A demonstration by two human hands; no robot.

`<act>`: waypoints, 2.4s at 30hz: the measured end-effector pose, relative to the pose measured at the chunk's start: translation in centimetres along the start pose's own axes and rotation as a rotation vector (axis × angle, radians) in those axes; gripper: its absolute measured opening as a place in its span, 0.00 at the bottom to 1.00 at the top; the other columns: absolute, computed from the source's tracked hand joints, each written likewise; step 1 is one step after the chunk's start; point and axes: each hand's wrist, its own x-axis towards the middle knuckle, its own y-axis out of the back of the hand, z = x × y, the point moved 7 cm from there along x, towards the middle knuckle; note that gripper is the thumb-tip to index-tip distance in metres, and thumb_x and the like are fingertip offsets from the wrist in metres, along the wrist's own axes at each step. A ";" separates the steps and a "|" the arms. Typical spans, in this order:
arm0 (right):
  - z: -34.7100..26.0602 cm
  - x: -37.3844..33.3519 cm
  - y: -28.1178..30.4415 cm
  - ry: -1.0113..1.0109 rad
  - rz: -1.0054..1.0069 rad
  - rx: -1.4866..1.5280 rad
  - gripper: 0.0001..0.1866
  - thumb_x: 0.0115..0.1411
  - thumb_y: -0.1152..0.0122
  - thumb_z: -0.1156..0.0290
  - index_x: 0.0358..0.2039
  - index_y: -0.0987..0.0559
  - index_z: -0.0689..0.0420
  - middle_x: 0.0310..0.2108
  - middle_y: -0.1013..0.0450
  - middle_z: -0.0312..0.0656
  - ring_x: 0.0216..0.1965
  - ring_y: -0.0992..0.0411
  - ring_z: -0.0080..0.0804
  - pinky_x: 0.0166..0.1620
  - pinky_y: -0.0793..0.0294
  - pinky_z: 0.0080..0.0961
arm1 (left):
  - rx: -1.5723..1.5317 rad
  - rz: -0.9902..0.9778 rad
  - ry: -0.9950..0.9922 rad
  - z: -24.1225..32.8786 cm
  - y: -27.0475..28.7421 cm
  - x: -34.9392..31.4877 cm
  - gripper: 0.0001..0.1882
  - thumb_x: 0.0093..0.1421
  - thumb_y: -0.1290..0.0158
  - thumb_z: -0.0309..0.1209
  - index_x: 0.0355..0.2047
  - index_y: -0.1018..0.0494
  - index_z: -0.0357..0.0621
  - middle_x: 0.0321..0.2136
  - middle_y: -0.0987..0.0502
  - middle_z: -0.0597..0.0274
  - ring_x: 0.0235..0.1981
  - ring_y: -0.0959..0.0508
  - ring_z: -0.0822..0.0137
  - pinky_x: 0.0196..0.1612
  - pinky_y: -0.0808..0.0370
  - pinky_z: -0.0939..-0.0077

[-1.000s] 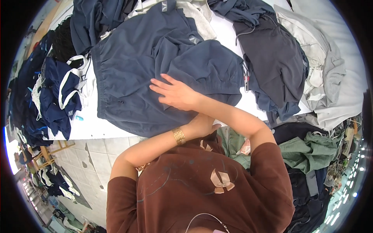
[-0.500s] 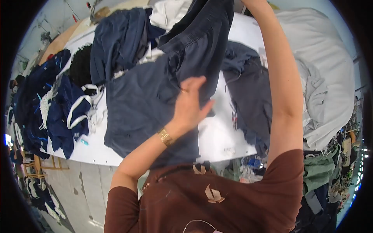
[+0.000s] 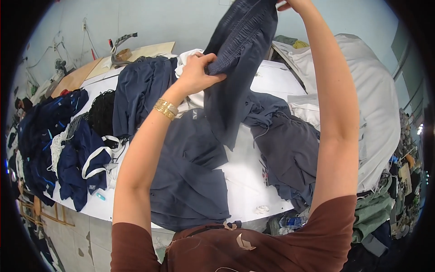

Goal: Inspecting pairs of shorts and trimming excess threads using nippers in a textile workshop.

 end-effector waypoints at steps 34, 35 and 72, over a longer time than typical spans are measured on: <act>-12.9 -27.1 -52.6 0.255 -0.709 0.098 0.16 0.37 0.37 0.64 0.29 0.18 0.56 0.35 0.26 0.52 0.42 0.27 0.49 0.44 0.25 0.40 | 0.059 0.438 1.048 -5.0 9.4 -46.1 0.12 0.52 0.45 0.22 0.32 0.38 0.40 0.44 0.33 0.51 0.38 0.31 0.62 0.37 0.32 0.72; -12.1 -29.1 -57.2 0.113 -0.746 0.168 0.18 0.37 0.37 0.63 0.30 0.19 0.59 0.36 0.26 0.54 0.43 0.28 0.51 0.45 0.26 0.39 | 0.029 0.471 1.226 -5.9 9.7 -47.5 0.13 0.54 0.46 0.23 0.35 0.38 0.40 0.45 0.33 0.51 0.37 0.31 0.65 0.36 0.33 0.74; 23.4 -48.0 -26.2 -0.599 -0.819 0.004 0.15 0.52 0.39 0.56 0.36 0.26 0.50 0.26 0.25 0.47 0.32 0.25 0.49 0.37 0.27 0.43 | 0.732 -0.522 0.879 -6.5 2.6 -45.3 0.37 0.42 0.45 0.36 0.56 0.39 0.47 0.59 0.43 0.45 0.65 0.57 0.42 0.61 0.60 0.38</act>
